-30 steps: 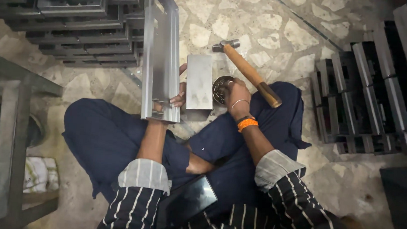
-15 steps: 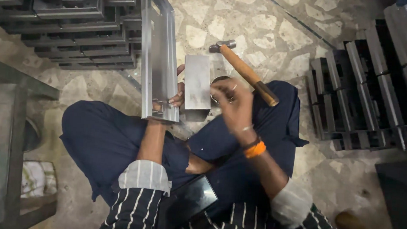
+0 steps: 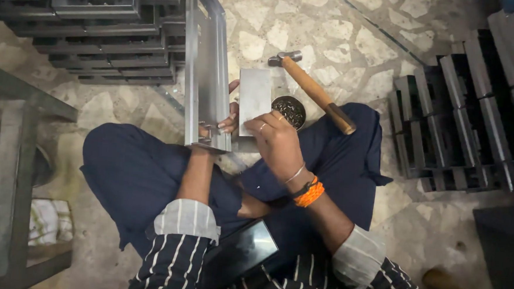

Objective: The person assembles metal components by hammering and fitting them together at a workstation.

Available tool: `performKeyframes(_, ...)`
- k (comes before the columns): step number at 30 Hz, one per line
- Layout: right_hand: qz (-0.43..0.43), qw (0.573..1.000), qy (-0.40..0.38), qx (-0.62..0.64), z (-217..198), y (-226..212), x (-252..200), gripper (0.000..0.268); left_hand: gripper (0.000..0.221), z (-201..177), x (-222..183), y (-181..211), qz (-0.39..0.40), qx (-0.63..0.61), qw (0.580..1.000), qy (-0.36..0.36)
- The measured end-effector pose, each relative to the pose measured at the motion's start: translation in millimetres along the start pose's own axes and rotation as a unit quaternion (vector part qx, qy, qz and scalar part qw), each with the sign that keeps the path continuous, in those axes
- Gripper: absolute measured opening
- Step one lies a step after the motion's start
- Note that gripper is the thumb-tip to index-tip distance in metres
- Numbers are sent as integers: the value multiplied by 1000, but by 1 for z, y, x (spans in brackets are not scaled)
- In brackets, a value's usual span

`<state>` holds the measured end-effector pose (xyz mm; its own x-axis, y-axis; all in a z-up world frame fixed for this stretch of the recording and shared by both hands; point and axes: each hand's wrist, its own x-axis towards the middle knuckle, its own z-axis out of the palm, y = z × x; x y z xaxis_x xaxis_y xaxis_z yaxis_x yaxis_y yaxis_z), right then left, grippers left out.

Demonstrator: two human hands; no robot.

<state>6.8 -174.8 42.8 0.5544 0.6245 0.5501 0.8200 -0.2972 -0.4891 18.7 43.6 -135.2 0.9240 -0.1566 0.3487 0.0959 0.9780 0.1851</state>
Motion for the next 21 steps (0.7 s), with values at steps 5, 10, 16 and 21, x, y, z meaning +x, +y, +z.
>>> performKeyframes(5,62,995,71,46,-11,-10,-4,21,90,-1,-2,2,-2,9,1000,-14)
performKeyframes(10,193,974,106,57,-6,3,-18,22,90,9,0,-2,2,11,1000,-27)
performKeyframes(16,212,958,145,130,-5,-4,-18,11,91,-1,-7,-2,8,19,1000,-11)
performKeyframes(21,213,953,155,150,-2,-4,-20,8,91,15,-5,-4,8,11,1000,-10)
